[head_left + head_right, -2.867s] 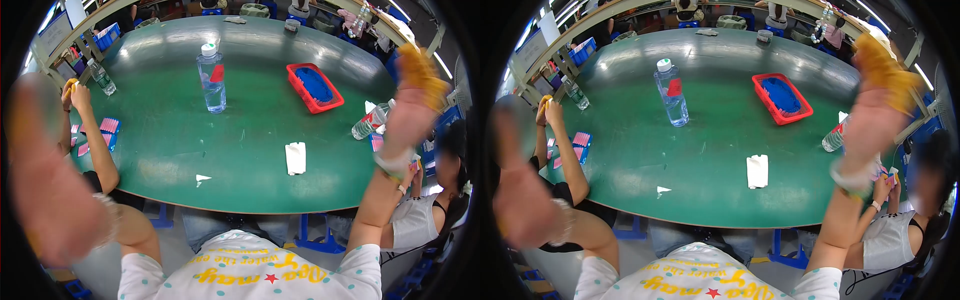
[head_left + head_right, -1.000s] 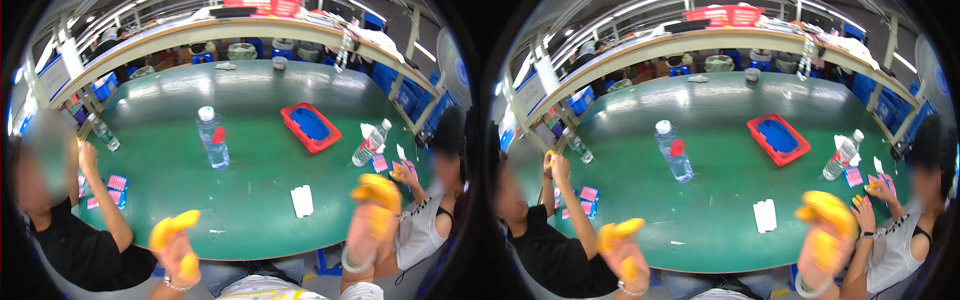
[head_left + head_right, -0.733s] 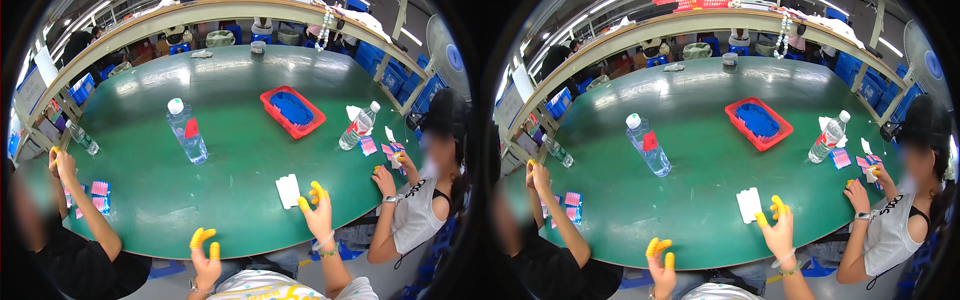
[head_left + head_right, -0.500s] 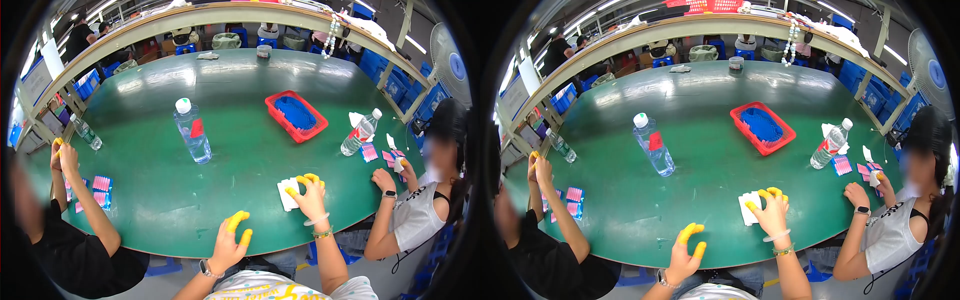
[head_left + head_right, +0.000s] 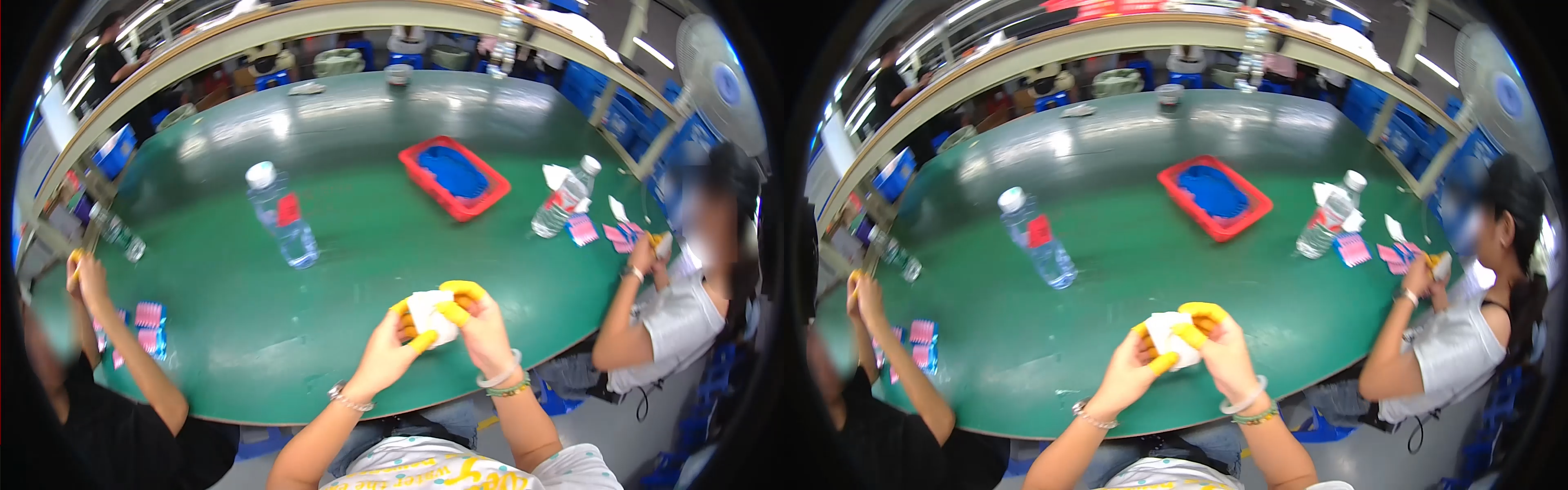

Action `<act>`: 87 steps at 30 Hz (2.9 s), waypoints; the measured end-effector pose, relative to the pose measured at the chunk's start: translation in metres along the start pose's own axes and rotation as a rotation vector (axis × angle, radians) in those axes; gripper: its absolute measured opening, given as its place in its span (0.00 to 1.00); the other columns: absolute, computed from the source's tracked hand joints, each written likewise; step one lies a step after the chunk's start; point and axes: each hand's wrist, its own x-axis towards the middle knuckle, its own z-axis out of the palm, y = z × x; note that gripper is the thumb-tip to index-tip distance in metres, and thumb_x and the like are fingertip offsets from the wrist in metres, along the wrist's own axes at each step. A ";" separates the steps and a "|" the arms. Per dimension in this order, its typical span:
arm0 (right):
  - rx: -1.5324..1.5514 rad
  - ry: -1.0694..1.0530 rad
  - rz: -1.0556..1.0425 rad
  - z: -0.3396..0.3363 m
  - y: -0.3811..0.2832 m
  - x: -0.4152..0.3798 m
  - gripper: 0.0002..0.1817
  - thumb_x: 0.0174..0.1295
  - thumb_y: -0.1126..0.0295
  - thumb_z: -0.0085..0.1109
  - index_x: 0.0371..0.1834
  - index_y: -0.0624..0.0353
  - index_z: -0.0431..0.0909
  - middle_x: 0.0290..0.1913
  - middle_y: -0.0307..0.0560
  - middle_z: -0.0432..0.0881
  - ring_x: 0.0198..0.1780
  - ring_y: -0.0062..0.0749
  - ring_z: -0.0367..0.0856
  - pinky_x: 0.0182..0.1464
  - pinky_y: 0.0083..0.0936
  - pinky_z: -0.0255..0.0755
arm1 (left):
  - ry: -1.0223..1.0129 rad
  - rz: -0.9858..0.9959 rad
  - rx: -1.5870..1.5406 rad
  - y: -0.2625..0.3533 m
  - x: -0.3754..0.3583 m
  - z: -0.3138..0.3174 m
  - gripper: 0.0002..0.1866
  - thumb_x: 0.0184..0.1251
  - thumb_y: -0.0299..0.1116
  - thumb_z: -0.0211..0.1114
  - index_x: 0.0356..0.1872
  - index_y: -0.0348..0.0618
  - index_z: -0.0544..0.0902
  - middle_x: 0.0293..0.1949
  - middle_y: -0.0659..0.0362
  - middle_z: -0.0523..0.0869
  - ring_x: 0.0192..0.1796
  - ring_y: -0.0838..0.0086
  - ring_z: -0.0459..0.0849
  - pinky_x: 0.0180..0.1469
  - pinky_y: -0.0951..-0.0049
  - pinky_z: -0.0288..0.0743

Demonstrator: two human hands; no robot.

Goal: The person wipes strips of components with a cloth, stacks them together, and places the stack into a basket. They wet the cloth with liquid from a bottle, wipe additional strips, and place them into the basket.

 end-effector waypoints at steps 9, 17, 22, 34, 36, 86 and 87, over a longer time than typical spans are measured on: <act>0.080 0.184 0.091 -0.029 0.028 -0.013 0.21 0.68 0.78 0.59 0.63 0.61 0.71 0.42 0.43 0.85 0.41 0.21 0.83 0.41 0.17 0.76 | 0.014 0.050 0.402 0.004 -0.030 0.004 0.46 0.63 0.23 0.72 0.78 0.42 0.52 0.49 0.53 0.86 0.51 0.71 0.84 0.58 0.68 0.76; -1.081 0.289 -0.432 -0.060 0.070 -0.007 0.36 0.63 0.65 0.67 0.71 0.68 0.63 0.69 0.63 0.65 0.72 0.55 0.60 0.74 0.43 0.53 | 0.393 0.446 1.571 -0.009 -0.102 -0.050 0.33 0.61 0.33 0.70 0.67 0.37 0.71 0.58 0.48 0.77 0.65 0.50 0.71 0.70 0.42 0.56; -0.830 0.370 -0.357 -0.069 0.080 -0.003 0.30 0.72 0.65 0.59 0.71 0.68 0.62 0.70 0.56 0.65 0.73 0.44 0.60 0.75 0.35 0.51 | 0.676 0.471 1.497 -0.022 -0.117 -0.064 0.29 0.63 0.36 0.68 0.64 0.37 0.74 0.56 0.49 0.78 0.65 0.51 0.72 0.70 0.41 0.57; -0.884 0.116 -0.445 -0.038 0.065 -0.020 0.27 0.68 0.74 0.59 0.69 0.67 0.65 0.69 0.55 0.67 0.72 0.46 0.61 0.75 0.38 0.53 | 0.879 0.478 1.453 -0.019 -0.118 -0.061 0.21 0.63 0.34 0.68 0.57 0.39 0.80 0.44 0.51 0.84 0.56 0.57 0.79 0.67 0.50 0.66; -0.865 0.016 -0.484 -0.038 0.066 -0.022 0.27 0.67 0.74 0.60 0.69 0.65 0.65 0.69 0.55 0.67 0.72 0.47 0.61 0.74 0.40 0.53 | 0.912 0.467 1.452 -0.022 -0.117 -0.059 0.21 0.62 0.34 0.69 0.56 0.39 0.81 0.43 0.51 0.84 0.55 0.58 0.80 0.66 0.51 0.67; -0.742 -2.402 -0.240 0.432 0.159 -0.404 0.15 0.62 0.70 0.62 0.52 0.57 0.83 0.48 0.56 0.85 0.48 0.50 0.83 0.51 0.36 0.78 | 2.841 -0.483 -0.138 -0.066 -0.661 0.214 0.17 0.71 0.23 0.59 0.59 0.35 0.78 0.45 0.53 0.88 0.50 0.62 0.86 0.55 0.67 0.78; -0.841 -2.357 -0.156 0.435 0.161 -0.408 0.15 0.62 0.69 0.62 0.52 0.58 0.84 0.47 0.57 0.85 0.47 0.50 0.84 0.50 0.35 0.79 | 2.924 -0.497 -0.133 -0.058 -0.682 0.228 0.17 0.70 0.21 0.58 0.59 0.34 0.77 0.45 0.53 0.87 0.51 0.64 0.86 0.56 0.68 0.77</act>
